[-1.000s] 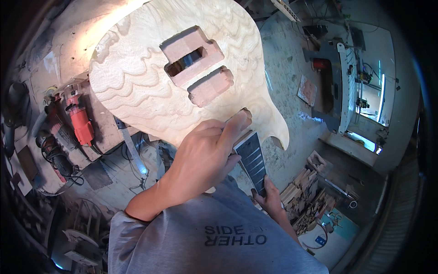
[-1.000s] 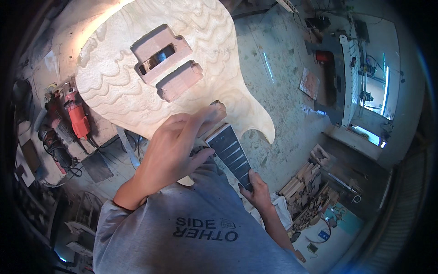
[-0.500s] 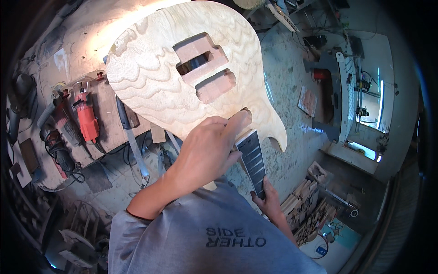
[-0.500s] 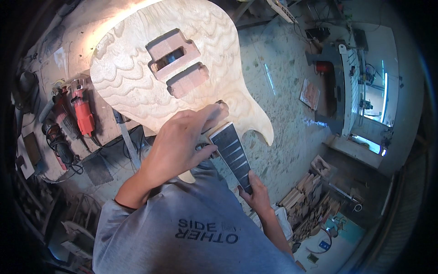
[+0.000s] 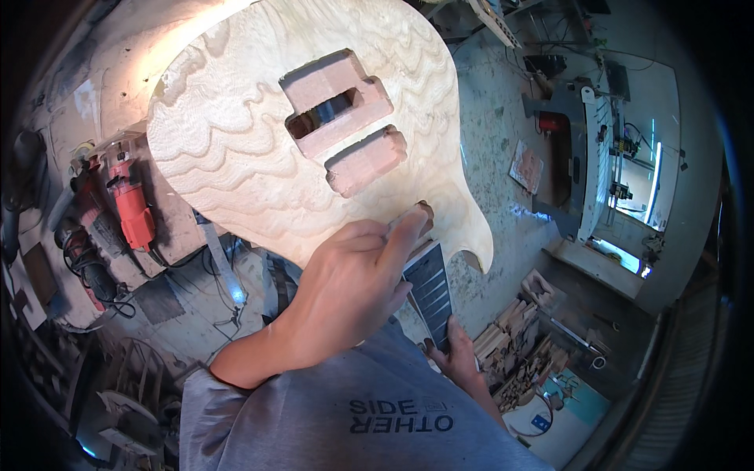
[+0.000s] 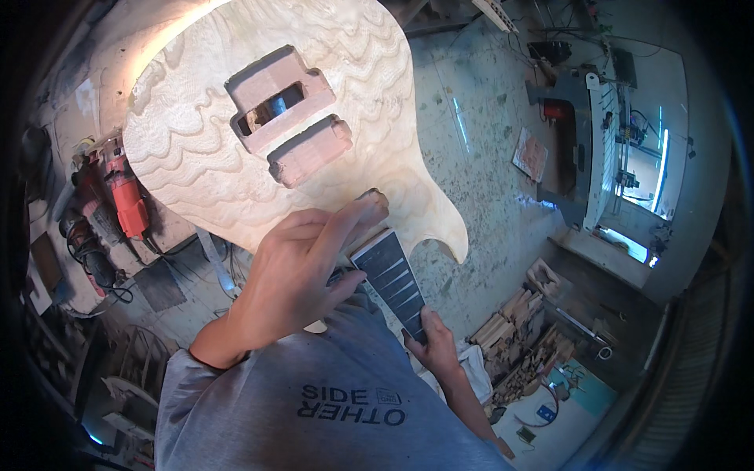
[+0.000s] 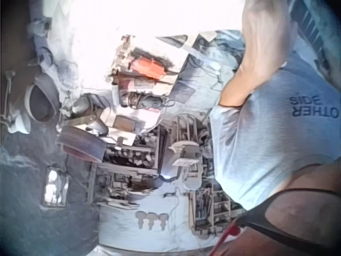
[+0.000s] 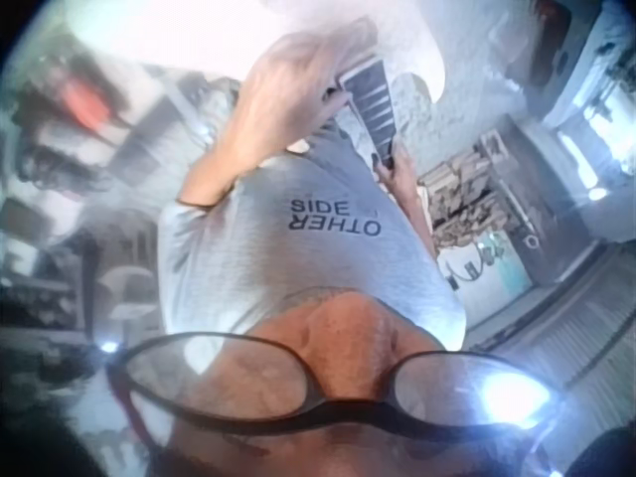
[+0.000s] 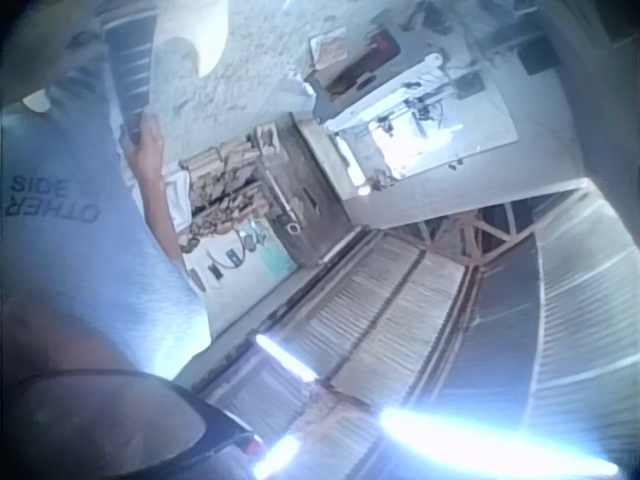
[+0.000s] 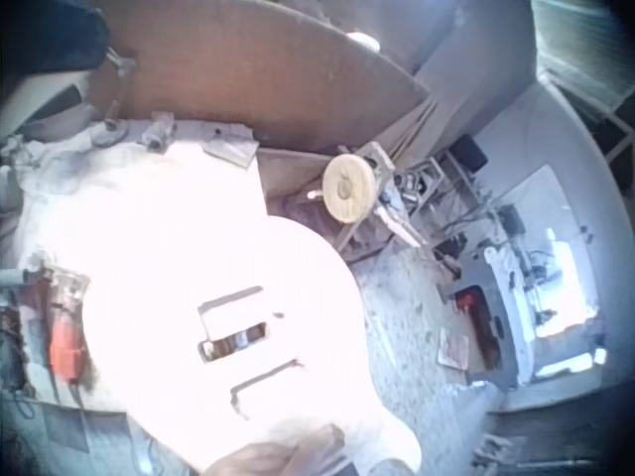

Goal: The person sands the neck of a wooden guitar body using a sanding block. They then pick up a fretboard and align it with the neck to check the fit. The person uses a red power drill to work on the guitar body and continues to adjust the fretboard placement.

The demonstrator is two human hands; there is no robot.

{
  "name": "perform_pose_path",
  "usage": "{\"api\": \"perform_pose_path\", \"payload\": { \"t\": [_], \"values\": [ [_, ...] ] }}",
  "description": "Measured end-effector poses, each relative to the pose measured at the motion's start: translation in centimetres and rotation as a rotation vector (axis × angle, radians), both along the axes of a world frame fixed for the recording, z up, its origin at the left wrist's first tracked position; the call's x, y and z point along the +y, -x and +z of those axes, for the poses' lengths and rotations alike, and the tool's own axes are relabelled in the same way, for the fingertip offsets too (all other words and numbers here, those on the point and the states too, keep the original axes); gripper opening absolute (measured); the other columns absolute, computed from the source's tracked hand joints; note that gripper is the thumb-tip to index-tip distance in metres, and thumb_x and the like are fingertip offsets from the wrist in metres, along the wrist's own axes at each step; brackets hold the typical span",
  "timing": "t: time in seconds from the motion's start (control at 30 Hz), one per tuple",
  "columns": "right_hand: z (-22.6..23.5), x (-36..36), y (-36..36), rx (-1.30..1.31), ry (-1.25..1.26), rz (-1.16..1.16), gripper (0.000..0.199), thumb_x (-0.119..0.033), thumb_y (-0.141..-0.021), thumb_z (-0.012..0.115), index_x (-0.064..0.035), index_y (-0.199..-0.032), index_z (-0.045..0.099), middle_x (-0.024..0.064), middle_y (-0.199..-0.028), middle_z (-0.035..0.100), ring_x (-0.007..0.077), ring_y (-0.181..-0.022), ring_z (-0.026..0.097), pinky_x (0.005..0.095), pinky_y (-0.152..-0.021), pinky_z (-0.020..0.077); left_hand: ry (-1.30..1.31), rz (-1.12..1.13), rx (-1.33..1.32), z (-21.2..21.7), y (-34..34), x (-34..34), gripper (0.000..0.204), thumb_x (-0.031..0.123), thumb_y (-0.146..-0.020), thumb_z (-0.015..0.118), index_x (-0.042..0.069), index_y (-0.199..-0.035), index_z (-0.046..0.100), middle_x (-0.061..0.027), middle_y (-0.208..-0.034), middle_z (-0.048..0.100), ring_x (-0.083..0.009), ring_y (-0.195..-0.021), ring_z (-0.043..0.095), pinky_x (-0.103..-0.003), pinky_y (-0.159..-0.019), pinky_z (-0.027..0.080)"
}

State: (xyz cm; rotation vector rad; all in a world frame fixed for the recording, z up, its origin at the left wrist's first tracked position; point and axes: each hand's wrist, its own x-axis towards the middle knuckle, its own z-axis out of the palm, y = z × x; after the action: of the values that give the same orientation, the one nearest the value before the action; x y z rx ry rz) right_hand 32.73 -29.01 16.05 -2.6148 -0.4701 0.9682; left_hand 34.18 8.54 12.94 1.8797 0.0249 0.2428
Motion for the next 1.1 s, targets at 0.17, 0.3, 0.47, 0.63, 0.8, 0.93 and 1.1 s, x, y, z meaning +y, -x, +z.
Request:
{"api": "perform_pose_path", "payload": {
  "t": [0.17, 0.3, 0.47, 0.63, 0.8, 0.93, 1.1],
  "values": [
    [0.6, -0.2, -0.3, 0.005, 0.01, 0.06, 0.077, -0.008, -0.081, 0.084, -0.0042, -0.147, 0.045, 0.0187, -0.1, 0.062, 0.0358, -0.082, 0.068, 0.0388, -0.072, 0.0567, 0.012, -0.025, 0.069, 0.1, 0.0, 0.0, 0.085, 0.004, -0.068, 0.085, 0.0, -0.145, 0.05, -0.0112, -0.11, 0.076, -0.0284, -0.1, 0.071, -0.036, -0.092, 0.055],
    [-0.2, -1.4, -0.1, 0.019, -0.056, 0.066, 0.081, -0.003, -0.08, 0.085, -0.0056, -0.149, 0.043, 0.0181, -0.1, 0.062, 0.034, -0.081, 0.068, 0.0377, -0.07, 0.0564, 0.026, -0.014, 0.075, 0.0, 0.1, -0.1, 0.086, 0.004, -0.068, 0.085, -0.002, -0.147, 0.05, -0.0107, -0.096, 0.076, -0.0269, -0.097, 0.07, -0.035, -0.091, 0.055],
    [-0.4, -0.9, -0.6, -0.021, -0.074, 0.152, 0.083, -0.002, -0.079, 0.086, -0.003, -0.148, 0.041, 0.0177, -0.097, 0.06, 0.0318, -0.077, 0.065, 0.038, -0.066, 0.0547, 0.016, 0.003, 0.078, -0.1, 0.1, -0.4, 0.089, 0.005, -0.067, 0.085, -0.003, -0.148, 0.05, -0.01, -0.092, 0.076, -0.0261, -0.094, 0.07, -0.035, -0.092, 0.055],
    [-0.4, -1.6, -0.3, -0.002, -0.037, 0.166, 0.082, -0.004, -0.079, 0.086, -0.0008, -0.147, 0.041, 0.0173, -0.095, 0.059, 0.0314, -0.074, 0.063, 0.0382, -0.063, 0.0534, -0.013, 0.0, 0.031, -0.6, 0.1, -0.6, 0.089, 0.005, -0.066, 0.085, -0.004, -0.147, 0.049, -0.0111, -0.11, 0.077, -0.0239, -0.088, 0.072, -0.033, -0.094, 0.055],
    [-0.2, -1.3, -0.5, 0.005, -0.049, 0.166, 0.079, -0.004, -0.08, 0.086, -0.0013, -0.146, 0.042, 0.0168, -0.096, 0.06, 0.0307, -0.075, 0.064, 0.0382, -0.063, 0.0537, -0.046, 0.015, 0.01, -0.4, 0.0, -0.6, 0.079, 0.003, -0.07, 0.078, -0.007, -0.144, 0.051, -0.01, -0.106, 0.072, -0.0213, -0.087, 0.07, -0.031, -0.091, 0.054],
    [0.2, -0.6, -0.5, -0.007, -0.057, 0.158, 0.077, -0.003, -0.08, 0.085, -0.0027, -0.145, 0.044, 0.0167, -0.097, 0.061, 0.0302, -0.077, 0.066, 0.0373, -0.065, 0.055, -0.047, 0.061, -0.008, -0.4, -0.1, -0.8, 0.061, 0.001, -0.08, 0.066, -0.009, -0.139, 0.057, -0.0069, -0.078, 0.066, -0.0201, -0.084, 0.066, -0.028, -0.084, 0.054],
    [0.8, 0.7, -0.6, -0.055, -0.081, 0.135, 0.077, -0.004, -0.082, 0.084, -0.0037, -0.147, 0.043, 0.0183, -0.099, 0.062, 0.0328, -0.08, 0.068, 0.0379, -0.069, 0.0567, 0.012, 0.008, 0.019, -0.2, -0.1, 0.0, 0.074, 0.001, -0.073, 0.077, -0.005, -0.142, 0.053, -0.0122, -0.09, 0.069, -0.0282, -0.088, 0.068, -0.036, -0.086, 0.054]
  ]
}}
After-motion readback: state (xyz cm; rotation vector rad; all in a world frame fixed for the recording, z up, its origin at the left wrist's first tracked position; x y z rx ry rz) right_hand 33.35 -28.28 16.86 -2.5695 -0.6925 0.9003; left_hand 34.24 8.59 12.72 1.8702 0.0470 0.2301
